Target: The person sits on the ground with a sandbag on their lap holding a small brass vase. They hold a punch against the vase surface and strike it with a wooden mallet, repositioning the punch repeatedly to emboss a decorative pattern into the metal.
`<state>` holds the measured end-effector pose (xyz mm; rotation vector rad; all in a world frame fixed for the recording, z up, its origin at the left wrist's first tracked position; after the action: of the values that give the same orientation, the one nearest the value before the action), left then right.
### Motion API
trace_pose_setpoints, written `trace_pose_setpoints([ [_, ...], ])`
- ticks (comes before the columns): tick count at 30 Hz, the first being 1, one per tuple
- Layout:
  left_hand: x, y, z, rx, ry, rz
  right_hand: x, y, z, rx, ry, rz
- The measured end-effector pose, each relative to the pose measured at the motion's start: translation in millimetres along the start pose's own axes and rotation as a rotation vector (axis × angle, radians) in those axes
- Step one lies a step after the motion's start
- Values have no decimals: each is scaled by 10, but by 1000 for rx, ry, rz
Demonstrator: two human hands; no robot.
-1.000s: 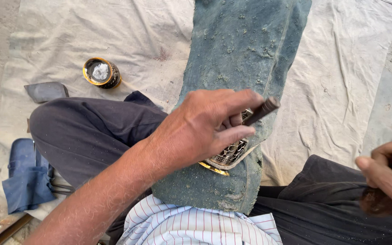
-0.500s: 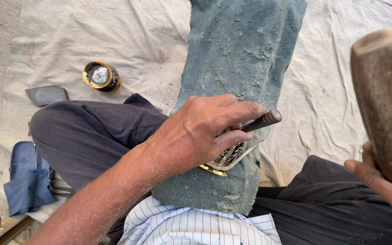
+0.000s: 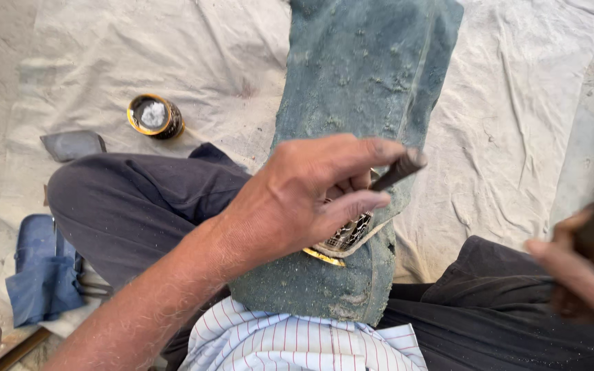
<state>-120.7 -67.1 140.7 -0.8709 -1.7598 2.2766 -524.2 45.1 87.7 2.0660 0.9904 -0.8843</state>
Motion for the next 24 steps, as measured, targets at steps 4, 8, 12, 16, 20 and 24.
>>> trace_pose_setpoints([
  [4, 16, 76, 47, -49, 34, 10, -214, 325, -95, -267, -190, 388],
  [8, 51, 136, 136, -91, 110, 56, -354, 564, -93, -496, -168, 441],
  [12, 101, 130, 165, -90, 184, 72, -303, 618, -156, -389, -174, 336],
  [16, 96, 47, 162, 31, 145, 60, -209, 890, -270, -362, -143, 99],
  [20, 127, 51, 176, 44, 149, 51, -177, 1192, -264, -320, -87, -91],
  [24, 124, 75, 163, 32, 148, 89, -185, 1366, -305, -318, -116, -153],
])
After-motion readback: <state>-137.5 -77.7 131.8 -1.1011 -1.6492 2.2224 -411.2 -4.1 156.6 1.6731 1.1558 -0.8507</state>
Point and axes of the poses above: each hand's wrist, its own z-axis towards the middle knuckle, its own x-axis out of the palm, y = z × x, the point moved 7 cm from there along z, towards the middle knuckle, and after that the axes turned 7 degrees about -x, right-handed, at the moved point
